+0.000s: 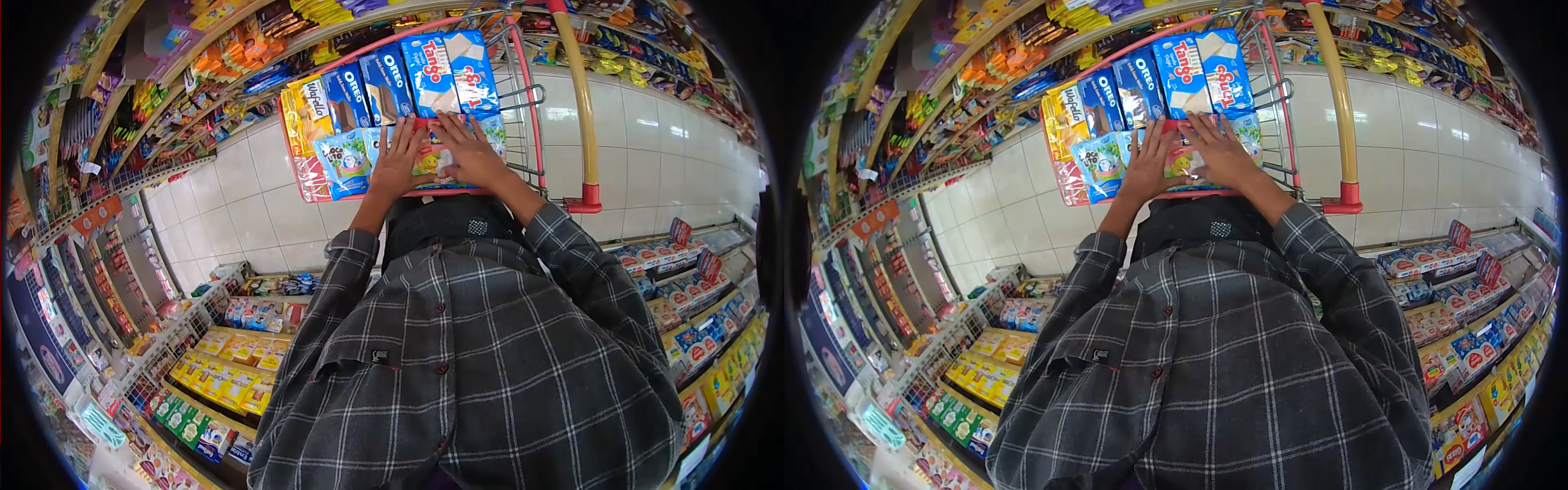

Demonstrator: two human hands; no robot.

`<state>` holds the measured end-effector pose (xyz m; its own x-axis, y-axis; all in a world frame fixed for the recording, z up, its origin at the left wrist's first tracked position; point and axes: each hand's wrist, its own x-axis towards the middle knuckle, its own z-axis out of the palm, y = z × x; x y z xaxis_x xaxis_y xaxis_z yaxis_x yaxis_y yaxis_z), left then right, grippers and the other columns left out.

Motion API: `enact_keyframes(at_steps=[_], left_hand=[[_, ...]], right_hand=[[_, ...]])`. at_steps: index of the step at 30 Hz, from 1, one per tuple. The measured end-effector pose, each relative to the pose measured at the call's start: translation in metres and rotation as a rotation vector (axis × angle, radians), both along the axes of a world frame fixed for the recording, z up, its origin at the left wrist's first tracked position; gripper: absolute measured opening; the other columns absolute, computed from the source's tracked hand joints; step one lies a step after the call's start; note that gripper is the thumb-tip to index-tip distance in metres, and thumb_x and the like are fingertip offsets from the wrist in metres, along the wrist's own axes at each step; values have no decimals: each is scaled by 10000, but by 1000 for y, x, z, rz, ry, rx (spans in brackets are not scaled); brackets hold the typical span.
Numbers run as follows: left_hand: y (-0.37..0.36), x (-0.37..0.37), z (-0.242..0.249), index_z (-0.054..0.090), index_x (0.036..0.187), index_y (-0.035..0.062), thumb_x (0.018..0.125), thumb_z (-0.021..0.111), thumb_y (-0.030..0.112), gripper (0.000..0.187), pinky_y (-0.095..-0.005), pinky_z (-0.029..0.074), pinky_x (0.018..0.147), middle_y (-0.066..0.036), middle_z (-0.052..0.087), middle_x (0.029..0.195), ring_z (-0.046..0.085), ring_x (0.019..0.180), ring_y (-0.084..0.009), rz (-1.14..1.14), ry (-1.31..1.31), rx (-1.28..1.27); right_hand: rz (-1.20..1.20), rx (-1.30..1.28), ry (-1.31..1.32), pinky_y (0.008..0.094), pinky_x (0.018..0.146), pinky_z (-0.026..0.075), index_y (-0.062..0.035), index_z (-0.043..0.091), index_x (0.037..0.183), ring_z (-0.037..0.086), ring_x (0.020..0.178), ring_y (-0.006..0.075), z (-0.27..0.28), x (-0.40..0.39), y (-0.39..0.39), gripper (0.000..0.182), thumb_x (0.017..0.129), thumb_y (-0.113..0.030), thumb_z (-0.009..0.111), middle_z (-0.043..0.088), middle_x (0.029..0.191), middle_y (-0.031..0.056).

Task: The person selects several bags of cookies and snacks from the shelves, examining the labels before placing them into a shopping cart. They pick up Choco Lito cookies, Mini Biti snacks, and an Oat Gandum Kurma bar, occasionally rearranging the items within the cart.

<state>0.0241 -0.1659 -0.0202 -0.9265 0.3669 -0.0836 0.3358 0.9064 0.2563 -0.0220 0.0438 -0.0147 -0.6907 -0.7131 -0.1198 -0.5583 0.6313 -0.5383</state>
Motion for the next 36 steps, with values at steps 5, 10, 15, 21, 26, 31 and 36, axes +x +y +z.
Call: enact_keyframes(at_steps=[5, 10, 15, 21, 26, 31, 36], left_hand=[[-9, -12, -4, 265, 1516, 66, 610, 657, 767, 1211, -512, 117, 1188, -106, 268, 1573, 205, 1475, -258, -166, 5, 56], [-7, -8, -5, 252, 1520, 64, 548, 681, 782, 1282, -523, 109, 1187, -97, 265, 1578, 221, 1472, -247, -133, 23, -30], [-6, -3, -7, 219, 1531, 65, 527, 724, 749, 1316, -556, 96, 1179, -106, 238, 1588, 224, 1472, -243, -136, -2, -77], [-9, 1, -15, 208, 1533, 45, 606, 677, 756, 1259, -559, 84, 1177, -123, 235, 1588, 221, 1472, -265, -171, 79, -46], [-13, -2, -14, 210, 1536, 57, 770, 550, 728, 1074, -557, 63, 1173, -140, 231, 1590, 211, 1475, -282, -190, 118, -9], [-19, -4, -11, 181, 1536, 30, 738, 570, 729, 1130, -548, 24, 1185, -132, 231, 1592, 203, 1479, -279, -274, -5, -68], [-40, -7, -6, 214, 1537, 79, 780, 629, 651, 1035, -574, 53, 1174, -159, 225, 1585, 220, 1470, -299, -310, 22, 108]], right_hand=[[58, 214, 36, 569, 1176, 120, -52, 161, 1537, 159, 1489, 287, 6, 3, 2, 1205, 615, -390, 859, 102, 1618, 145], [45, 205, 20, 584, 1175, 115, -88, 143, 1544, 170, 1487, 276, -2, 2, 2, 1298, 525, -344, 905, 106, 1621, 113], [52, 218, 67, 606, 1169, 84, -94, 182, 1535, 183, 1484, 276, -4, 5, 2, 1292, 504, -374, 908, 124, 1617, 113], [53, 147, 24, 633, 1157, 87, -95, 227, 1525, 210, 1477, 262, -5, 4, 6, 1204, 561, -413, 876, 167, 1606, 113], [-3, 97, 43, 632, 1156, 95, -101, 240, 1522, 232, 1466, 308, 1, 3, 7, 1162, 583, -399, 856, 189, 1596, 129], [-23, 150, -9, 651, 1150, 61, -152, 209, 1534, 215, 1472, 304, -5, 9, 9, 1160, 603, -433, 843, 222, 1582, 133], [-28, 261, -77, 637, 1156, 37, -165, 166, 1551, 180, 1478, 327, 18, -1, 3, 1168, 636, -462, 827, 184, 1598, 131]])
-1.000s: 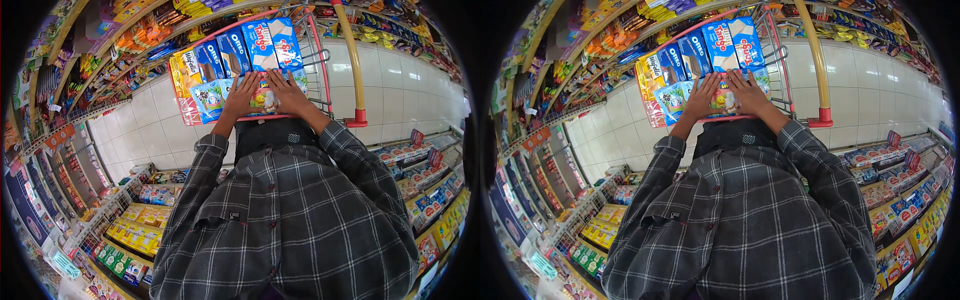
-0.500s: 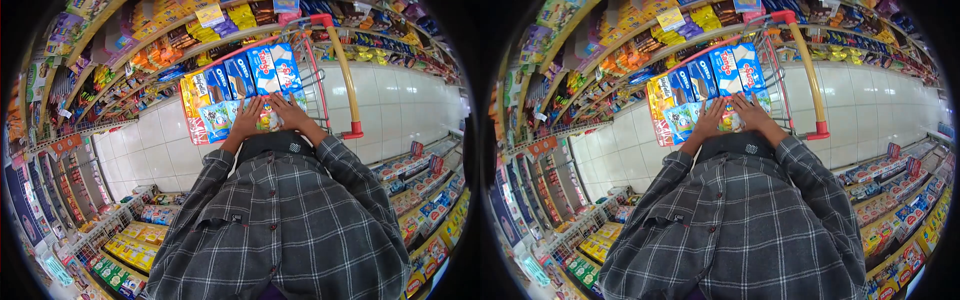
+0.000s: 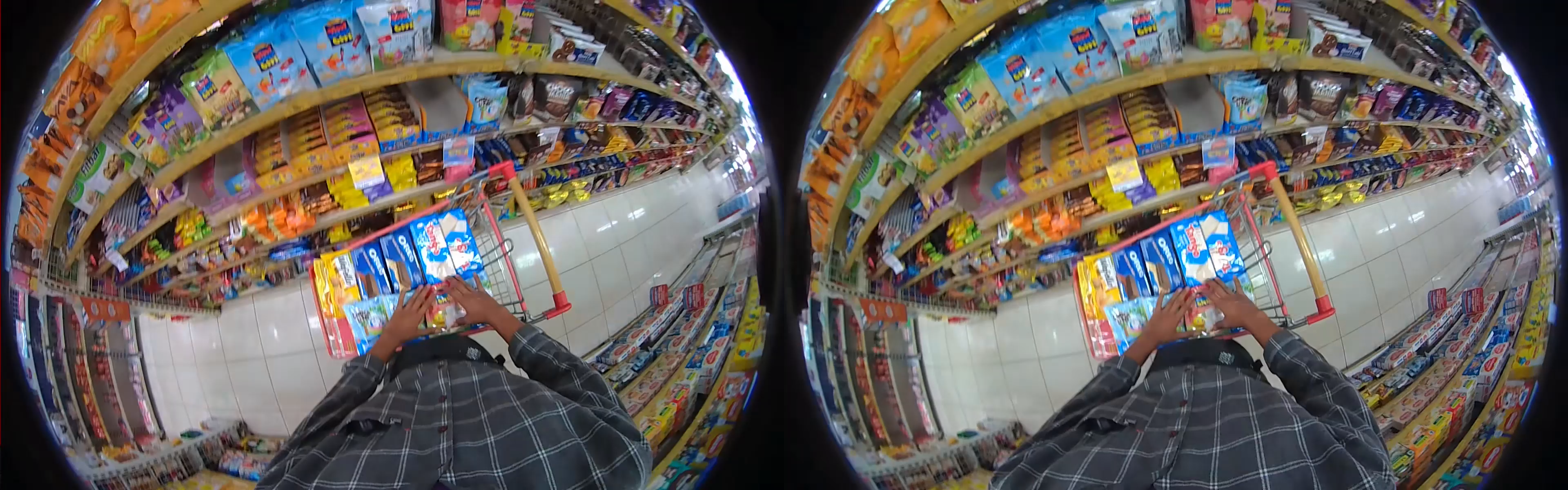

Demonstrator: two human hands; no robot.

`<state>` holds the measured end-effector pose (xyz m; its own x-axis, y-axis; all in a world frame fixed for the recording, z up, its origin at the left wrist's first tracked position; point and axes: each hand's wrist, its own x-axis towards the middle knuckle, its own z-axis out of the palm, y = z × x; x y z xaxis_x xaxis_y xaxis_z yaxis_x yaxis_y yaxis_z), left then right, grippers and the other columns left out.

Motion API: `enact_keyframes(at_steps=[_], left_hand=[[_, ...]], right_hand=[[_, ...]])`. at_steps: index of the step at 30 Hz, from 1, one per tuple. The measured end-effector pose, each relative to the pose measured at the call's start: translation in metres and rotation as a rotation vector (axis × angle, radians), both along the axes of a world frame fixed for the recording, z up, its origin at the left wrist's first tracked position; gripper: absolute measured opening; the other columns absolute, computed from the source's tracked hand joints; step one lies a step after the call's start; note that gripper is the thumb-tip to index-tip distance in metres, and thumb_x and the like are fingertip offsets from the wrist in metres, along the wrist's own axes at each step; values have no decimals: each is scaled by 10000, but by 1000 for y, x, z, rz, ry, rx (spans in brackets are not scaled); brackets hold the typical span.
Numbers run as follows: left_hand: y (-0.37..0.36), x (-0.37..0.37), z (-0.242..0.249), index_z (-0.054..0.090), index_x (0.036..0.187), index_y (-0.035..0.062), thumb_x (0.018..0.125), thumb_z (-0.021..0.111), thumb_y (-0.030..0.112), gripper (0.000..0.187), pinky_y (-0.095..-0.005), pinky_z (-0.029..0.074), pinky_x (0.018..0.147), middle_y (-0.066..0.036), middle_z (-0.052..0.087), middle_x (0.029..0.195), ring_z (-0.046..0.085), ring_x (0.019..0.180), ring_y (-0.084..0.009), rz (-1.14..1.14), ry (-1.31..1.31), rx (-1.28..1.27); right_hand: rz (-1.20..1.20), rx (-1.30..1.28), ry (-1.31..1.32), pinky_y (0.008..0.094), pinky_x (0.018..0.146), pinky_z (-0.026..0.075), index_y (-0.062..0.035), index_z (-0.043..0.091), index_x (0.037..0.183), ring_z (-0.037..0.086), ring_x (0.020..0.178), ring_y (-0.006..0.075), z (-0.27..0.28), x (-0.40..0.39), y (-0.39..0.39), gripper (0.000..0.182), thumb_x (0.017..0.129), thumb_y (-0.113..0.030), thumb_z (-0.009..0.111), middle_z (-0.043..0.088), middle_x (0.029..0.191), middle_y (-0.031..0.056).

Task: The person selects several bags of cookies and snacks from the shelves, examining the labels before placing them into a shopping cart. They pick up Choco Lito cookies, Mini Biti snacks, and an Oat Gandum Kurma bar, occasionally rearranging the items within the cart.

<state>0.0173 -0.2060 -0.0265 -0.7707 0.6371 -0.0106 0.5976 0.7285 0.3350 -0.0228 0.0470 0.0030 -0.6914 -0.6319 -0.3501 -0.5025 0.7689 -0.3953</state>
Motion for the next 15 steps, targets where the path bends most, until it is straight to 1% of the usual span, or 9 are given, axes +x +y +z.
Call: enact_keyframes(at_steps=[3, 4, 6, 8, 9, 10, 11, 12, 15], left_hand=[[-16, 5, 4, 287, 1513, 85, 852, 617, 562, 880, -596, 86, 1159, -172, 249, 1569, 236, 1456, -327, 132, -60, 89], [-26, 12, 3, 309, 1504, 85, 874, 611, 533, 831, -602, 95, 1154, -176, 255, 1564, 241, 1451, -338, 196, -99, 120], [-48, 23, 0, 353, 1477, 72, 894, 611, 472, 753, -611, 110, 1147, -189, 265, 1553, 253, 1440, -359, 315, -47, 174], [-70, 41, 4, 382, 1457, 62, 909, 609, 412, 689, -616, 128, 1140, -200, 280, 1542, 258, 1432, -377, 436, -15, 209], [-83, 52, 7, 387, 1451, 58, 915, 607, 382, 664, -617, 139, 1136, -206, 291, 1536, 258, 1430, -384, 496, -18, 218], [-94, 64, 6, 397, 1443, 56, 912, 609, 355, 645, -613, 150, 1135, -199, 303, 1532, 258, 1431, -380, 573, 7, 328], [-107, 75, 3, 406, 1434, 54, 909, 610, 328, 627, -608, 161, 1135, -193, 315, 1529, 258, 1432, -377, 646, 37, 436], [-118, 86, 7, 419, 1424, 55, 906, 606, 302, 604, -586, 170, 1141, -190, 343, 1512, 266, 1428, -379, 717, 87, 393], [-146, 114, 12, 454, 1389, 44, 900, 599, 256, 553, -532, 191, 1153, -190, 405, 1462, 301, 1405, -386, 877, 146, 258]], right_hand=[[-187, -124, 78, 625, 1163, 53, -158, 285, 1516, 204, 1470, 317, 2, -18, 7, 979, 710, -390, 791, 258, 1567, 150], [-169, -138, 149, 621, 1160, 73, -163, 319, 1504, 233, 1458, 319, 28, -32, 9, 876, 768, -356, 754, 289, 1553, 155], [-201, -271, 353, 605, 1155, 120, -137, 466, 1402, 326, 1412, 320, 56, -73, 14, 711, 780, -350, 738, 409, 1480, 135], [-184, -281, 591, 604, 1142, 171, -119, 528, 1324, 437, 1324, 330, 94, -135, 29, 623, 779, -338, 736, 517, 1371, 133], [-232, -246, 638, 610, 1119, 216, -108, 560, 1275, 526, 1215, 337, 130, -168, 32, 551, 787, -303, 727, 591, 1261, 131], [-200, -360, 833, 596, 1107, 243, -89, 570, 1253, 563, 1153, 336, 167, -198, 38, 500, 797, -240, 710, 617, 1218, 133], [-191, -391, 934, 580, 1098, 262, -75, 574, 1239, 561, 1152, 329, 194, -242, 49, 468, 803, -194, 696, 608, 1230, 138], [-221, -425, 1146, 568, 1083, 285, -65, 571, 1234, 555, 1154, 332, 237, -261, 49, 457, 806, -175, 691, 608, 1222, 141], [-412, -398, 1176, 572, 1058, 321, -81, 545, 1266, 537, 1178, 336, 342, -337, 48, 439, 848, -181, 636, 598, 1229, 142]])
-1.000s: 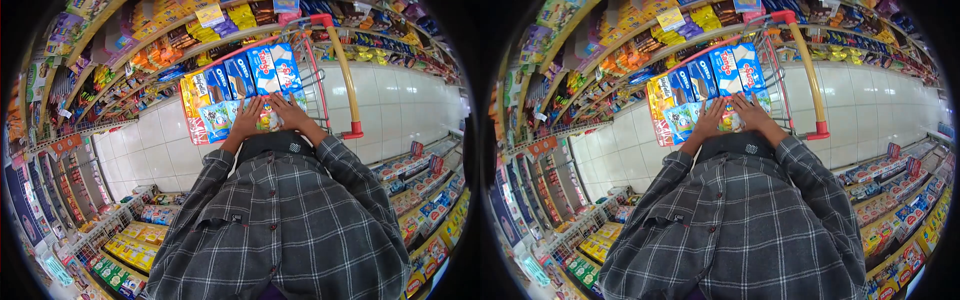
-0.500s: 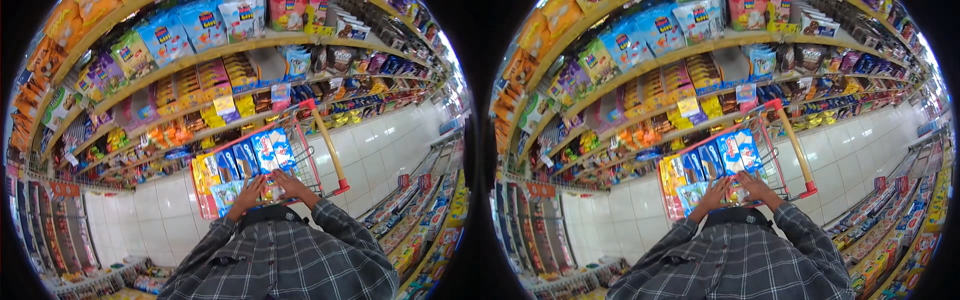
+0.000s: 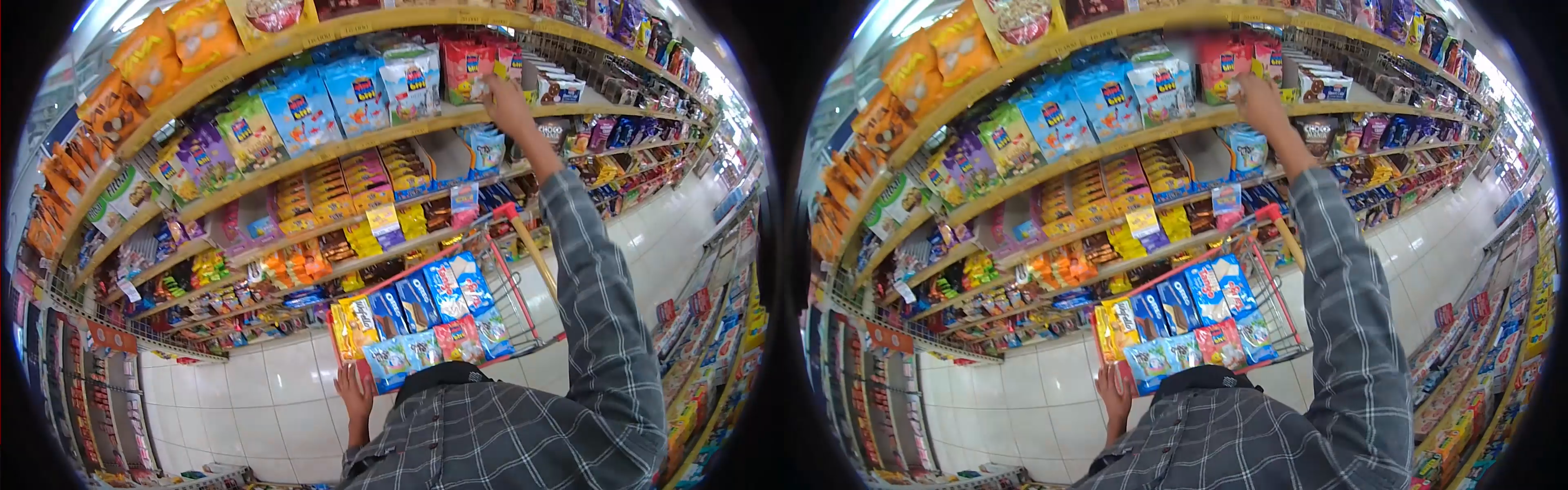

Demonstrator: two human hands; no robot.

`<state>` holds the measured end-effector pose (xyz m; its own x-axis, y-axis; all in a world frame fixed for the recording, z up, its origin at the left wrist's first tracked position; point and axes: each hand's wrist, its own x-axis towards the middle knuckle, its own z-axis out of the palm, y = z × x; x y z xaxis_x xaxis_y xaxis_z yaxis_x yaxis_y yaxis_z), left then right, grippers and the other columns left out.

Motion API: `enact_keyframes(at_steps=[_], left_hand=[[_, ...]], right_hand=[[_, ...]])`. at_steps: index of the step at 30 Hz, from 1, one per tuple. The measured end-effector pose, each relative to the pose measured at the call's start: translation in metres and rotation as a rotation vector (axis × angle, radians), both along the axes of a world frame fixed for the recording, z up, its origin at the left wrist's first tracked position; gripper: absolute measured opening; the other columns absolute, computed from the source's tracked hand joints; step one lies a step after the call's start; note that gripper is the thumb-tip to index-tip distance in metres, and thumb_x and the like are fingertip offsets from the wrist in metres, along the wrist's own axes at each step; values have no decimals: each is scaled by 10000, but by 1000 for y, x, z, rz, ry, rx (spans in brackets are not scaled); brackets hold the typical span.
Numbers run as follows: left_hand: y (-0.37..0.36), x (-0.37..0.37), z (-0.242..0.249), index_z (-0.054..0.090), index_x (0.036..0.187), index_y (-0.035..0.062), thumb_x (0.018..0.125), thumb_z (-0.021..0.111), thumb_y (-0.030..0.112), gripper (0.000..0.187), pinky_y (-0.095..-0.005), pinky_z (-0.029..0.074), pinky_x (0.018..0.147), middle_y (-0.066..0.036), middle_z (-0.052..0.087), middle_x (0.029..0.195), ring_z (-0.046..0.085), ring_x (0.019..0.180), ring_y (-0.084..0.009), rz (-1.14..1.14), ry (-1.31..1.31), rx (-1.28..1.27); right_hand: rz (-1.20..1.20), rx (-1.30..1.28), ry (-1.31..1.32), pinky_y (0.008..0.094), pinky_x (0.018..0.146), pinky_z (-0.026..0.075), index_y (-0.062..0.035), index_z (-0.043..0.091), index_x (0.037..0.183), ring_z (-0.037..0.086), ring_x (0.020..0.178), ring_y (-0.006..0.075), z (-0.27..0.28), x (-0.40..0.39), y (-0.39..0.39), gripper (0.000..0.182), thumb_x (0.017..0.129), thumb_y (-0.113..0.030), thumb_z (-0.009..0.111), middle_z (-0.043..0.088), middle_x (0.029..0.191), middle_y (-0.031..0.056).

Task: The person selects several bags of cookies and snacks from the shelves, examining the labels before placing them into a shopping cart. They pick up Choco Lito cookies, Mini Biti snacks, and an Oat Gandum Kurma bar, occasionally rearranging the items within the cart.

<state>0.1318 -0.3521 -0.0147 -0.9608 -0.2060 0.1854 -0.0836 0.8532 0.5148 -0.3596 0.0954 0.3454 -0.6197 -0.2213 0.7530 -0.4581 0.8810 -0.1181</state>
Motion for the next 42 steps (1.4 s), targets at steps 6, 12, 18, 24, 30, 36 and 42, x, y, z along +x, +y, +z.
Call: enact_keyframes(at_steps=[6, 12, 18, 24, 30, 36, 42], left_hand=[[-31, 42, -25, 481, 1344, -5, 888, 600, 151, 496, -503, 297, 1086, -209, 510, 1331, 433, 1264, -392, 298, 180, 70], [-21, 101, -65, 485, 1331, -14, 870, 617, 109, 495, -478, 360, 1039, -236, 530, 1278, 466, 1208, -403, 492, 221, 159], [-25, 123, -83, 479, 1337, -12, 866, 621, 89, 501, -481, 362, 1033, -234, 525, 1281, 468, 1198, -404, 417, 138, 153], [-32, 50, 2, 556, 1263, -42, 943, 579, 109, 355, -409, 400, 1039, -202, 597, 1251, 549, 1185, -317, 331, 161, 368], [5, -68, 114, 506, 1328, -36, 940, 626, 133, 440, -372, 417, 1040, -184, 589, 1291, 560, 1214, -260, -103, 26, 835], [83, -130, 151, 352, 1464, 17, 827, 755, 105, 759, -354, 344, 1096, -157, 508, 1384, 487, 1290, -239, -698, -270, 852], [91, -130, 128, 635, 1097, -9, 935, 667, 210, 275, -260, 516, 712, -52, 690, 962, 636, 803, -91, -168, -245, 1126]], right_hand=[[-357, 193, 102, 604, 1122, 219, -120, 441, 1391, 468, 1294, 284, 50, -58, -25, 632, 805, -191, 667, 538, 1353, 103], [-487, 260, 155, 602, 1150, 151, -135, 514, 1310, 503, 1225, 242, 37, -51, -47, 603, 745, -207, 713, 563, 1263, 57], [-371, 394, 280, 608, 1117, 228, -145, 624, 1110, 551, 1096, 236, 59, -20, -30, 421, 725, -265, 746, 596, 1026, 44], [-154, -22, -53, 433, 861, 490, -91, 587, 1099, 639, 933, 336, 78, 103, -19, 351, 804, -243, 700, 662, 964, 115], [144, -48, -552, 417, 758, 502, -58, 589, 1066, 657, 873, 344, -5, 244, -43, 341, 811, -241, 720, 673, 915, 155], [552, -191, -983, 406, 789, 523, -31, 597, 1157, 669, 922, 324, -108, 311, -112, 390, 817, -174, 724, 673, 1030, 196], [387, -859, -927, 396, 1027, 426, -46, 424, 1406, 516, 1245, 260, -212, 321, -123, 728, 838, -356, 757, 534, 1347, 151]])
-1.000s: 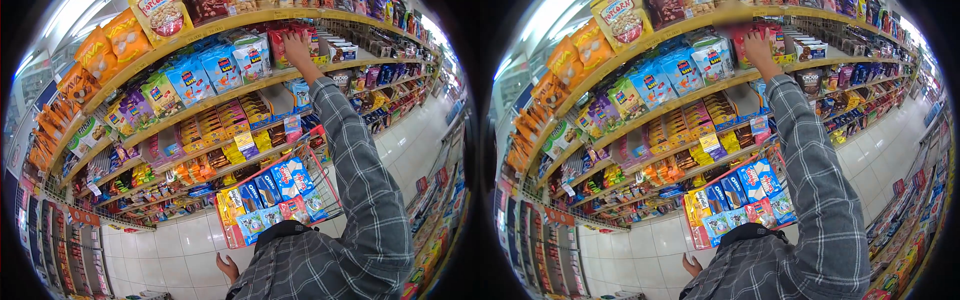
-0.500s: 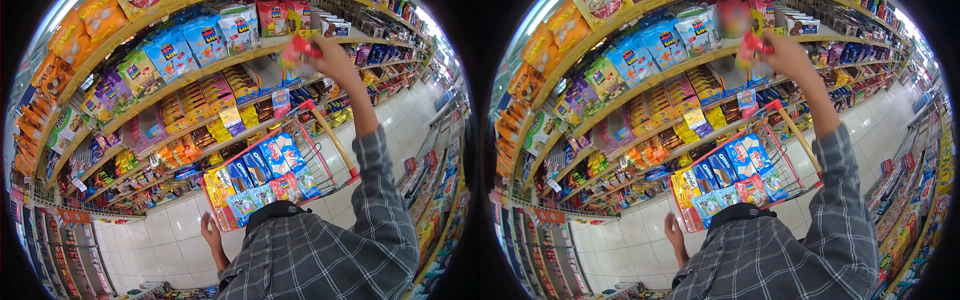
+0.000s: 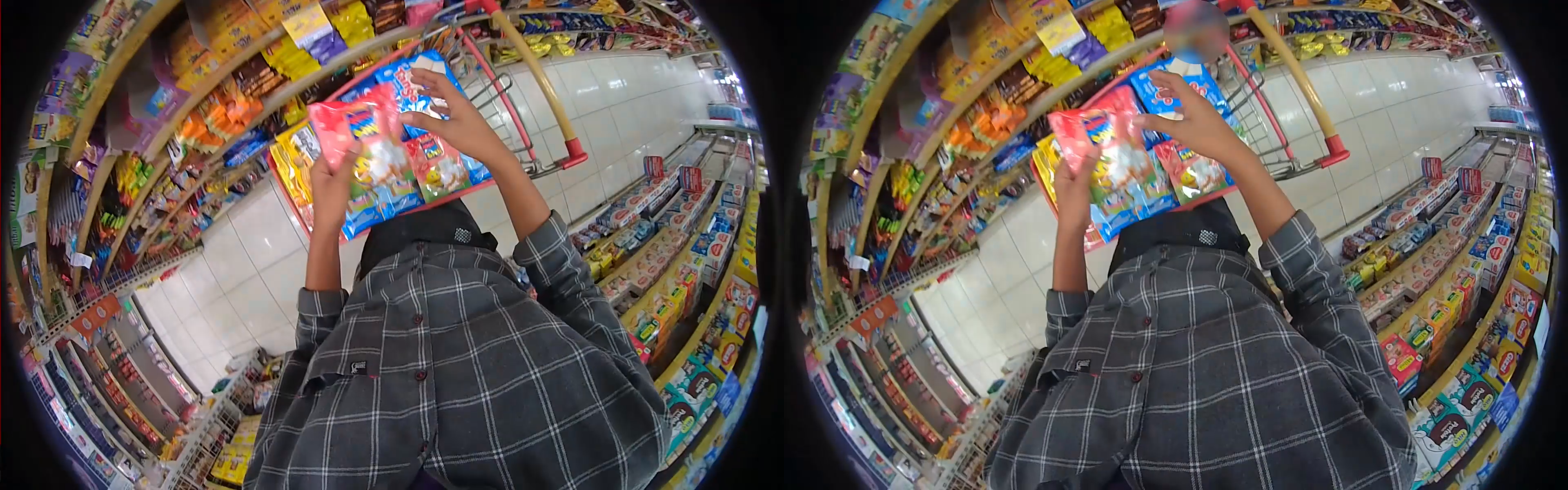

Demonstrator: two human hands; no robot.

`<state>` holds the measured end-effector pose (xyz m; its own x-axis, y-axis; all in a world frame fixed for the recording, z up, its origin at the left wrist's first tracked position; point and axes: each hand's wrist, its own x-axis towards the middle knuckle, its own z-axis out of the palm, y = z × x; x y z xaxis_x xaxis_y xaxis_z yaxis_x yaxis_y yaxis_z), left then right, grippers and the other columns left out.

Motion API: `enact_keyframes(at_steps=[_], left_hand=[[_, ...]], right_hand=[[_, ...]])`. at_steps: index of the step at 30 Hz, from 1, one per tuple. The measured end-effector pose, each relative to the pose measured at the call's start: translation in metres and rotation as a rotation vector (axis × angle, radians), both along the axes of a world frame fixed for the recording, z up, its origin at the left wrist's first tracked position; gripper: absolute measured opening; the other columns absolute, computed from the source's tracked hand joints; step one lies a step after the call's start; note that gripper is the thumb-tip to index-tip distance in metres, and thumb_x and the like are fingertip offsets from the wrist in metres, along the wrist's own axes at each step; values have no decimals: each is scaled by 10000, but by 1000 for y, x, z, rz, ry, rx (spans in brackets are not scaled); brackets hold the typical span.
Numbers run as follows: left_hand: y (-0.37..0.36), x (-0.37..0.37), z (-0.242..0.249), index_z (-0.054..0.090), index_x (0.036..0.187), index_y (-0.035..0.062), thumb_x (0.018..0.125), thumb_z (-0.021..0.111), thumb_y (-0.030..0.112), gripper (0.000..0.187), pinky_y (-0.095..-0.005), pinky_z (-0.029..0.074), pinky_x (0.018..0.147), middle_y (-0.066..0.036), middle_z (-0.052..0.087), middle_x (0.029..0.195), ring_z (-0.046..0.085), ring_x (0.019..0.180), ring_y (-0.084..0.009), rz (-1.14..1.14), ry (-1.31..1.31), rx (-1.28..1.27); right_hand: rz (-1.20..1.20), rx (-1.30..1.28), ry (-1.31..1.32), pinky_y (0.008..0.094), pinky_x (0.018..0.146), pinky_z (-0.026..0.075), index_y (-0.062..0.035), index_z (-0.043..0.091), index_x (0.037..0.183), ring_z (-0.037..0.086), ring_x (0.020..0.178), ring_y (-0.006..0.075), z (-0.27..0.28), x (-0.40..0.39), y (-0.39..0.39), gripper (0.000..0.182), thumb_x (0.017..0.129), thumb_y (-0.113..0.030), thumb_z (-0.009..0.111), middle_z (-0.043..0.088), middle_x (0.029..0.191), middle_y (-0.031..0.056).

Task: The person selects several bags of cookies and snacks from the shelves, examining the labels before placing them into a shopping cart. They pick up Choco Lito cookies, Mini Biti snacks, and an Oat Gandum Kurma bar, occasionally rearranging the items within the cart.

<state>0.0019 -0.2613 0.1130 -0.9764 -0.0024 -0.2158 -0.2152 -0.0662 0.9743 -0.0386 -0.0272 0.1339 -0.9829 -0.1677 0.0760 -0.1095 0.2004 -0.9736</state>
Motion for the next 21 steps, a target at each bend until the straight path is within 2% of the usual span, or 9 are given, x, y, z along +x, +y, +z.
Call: enact_keyframes(at_steps=[2, 5, 8, 9, 12, 13, 16, 18, 21], left_hand=[[-8, 2, -8, 637, 1097, -4, 934, 671, 216, 275, -272, 533, 725, -57, 695, 974, 660, 826, -115, 120, -76, 167], [-16, 10, -29, 632, 1107, -3, 931, 670, 203, 274, -282, 545, 745, -66, 692, 1013, 673, 856, -134, 172, -210, 212], [-10, 22, -41, 630, 1106, 4, 925, 676, 195, 267, -283, 546, 761, -71, 682, 1047, 667, 895, -133, 100, -294, 274], [-9, 27, -52, 621, 1124, 6, 931, 668, 238, 305, -285, 547, 770, -73, 679, 1056, 667, 899, -141, 78, -329, 235], [-17, 40, -78, 607, 1164, 30, 933, 658, 288, 350, -307, 546, 795, -82, 669, 1088, 660, 927, -156, -84, -523, 170], [-20, 42, -86, 572, 1227, 39, 949, 620, 312, 393, -342, 547, 819, -106, 648, 1141, 649, 979, -185, -119, -536, 94], [-25, 52, -94, 544, 1264, 37, 962, 583, 297, 400, -357, 540, 819, -127, 630, 1179, 636, 1021, -209, -108, -525, 166], [-28, 52, -100, 516, 1292, 25, 983, 536, 310, 421, -341, 535, 800, -135, 630, 1177, 645, 1005, -223, -129, -523, 114], [-29, 53, -109, 518, 1296, 37, 990, 524, 323, 419, -327, 529, 785, -126, 634, 1165, 647, 974, -211, -176, -511, 70]], right_hand=[[89, -51, -276, 384, 976, 460, -34, 396, 1417, 555, 1193, 234, -37, 13, 2, 716, 868, -347, 733, 580, 1288, 136], [257, -277, -538, 324, 877, 484, -55, 457, 1378, 614, 1035, 158, -63, 40, -7, 577, 905, -280, 702, 635, 1174, 99], [221, -342, -786, 287, 797, 477, -56, 493, 1320, 615, 953, 122, -79, 58, -24, 495, 911, -246, 696, 671, 1061, 50], [209, -321, -805, 243, 748, 456, -62, 554, 1201, 613, 912, 108, -80, 63, -28, 364, 912, -235, 692, 670, 1021, 30], [237, -277, -735, 217, 701, 424, -75, 593, 1107, 605, 889, 89, -132, 74, -18, 291, 897, -242, 704, 668, 1007, 19], [154, -197, -777, 221, 717, 432, -86, 619, 1039, 610, 895, 83, -116, 75, -9, 231, 884, -230, 711, 672, 948, 9], [15, -126, -656, 254, 643, 438, -70, 641, 1024, 617, 765, 105, -100, 72, 36, 228, 863, -211, 719, 697, 891, 56], [-22, -3, -578, 265, 693, 472, -35, 647, 1065, 648, 820, 124, -112, 67, 80, 276, 860, -206, 714, 710, 890, 85], [-128, 216, -513, 323, 757, 517, 14, 619, 1132, 689, 854, 224, -115, 61, 122, 339, 864, -183, 686, 707, 925, 149]])
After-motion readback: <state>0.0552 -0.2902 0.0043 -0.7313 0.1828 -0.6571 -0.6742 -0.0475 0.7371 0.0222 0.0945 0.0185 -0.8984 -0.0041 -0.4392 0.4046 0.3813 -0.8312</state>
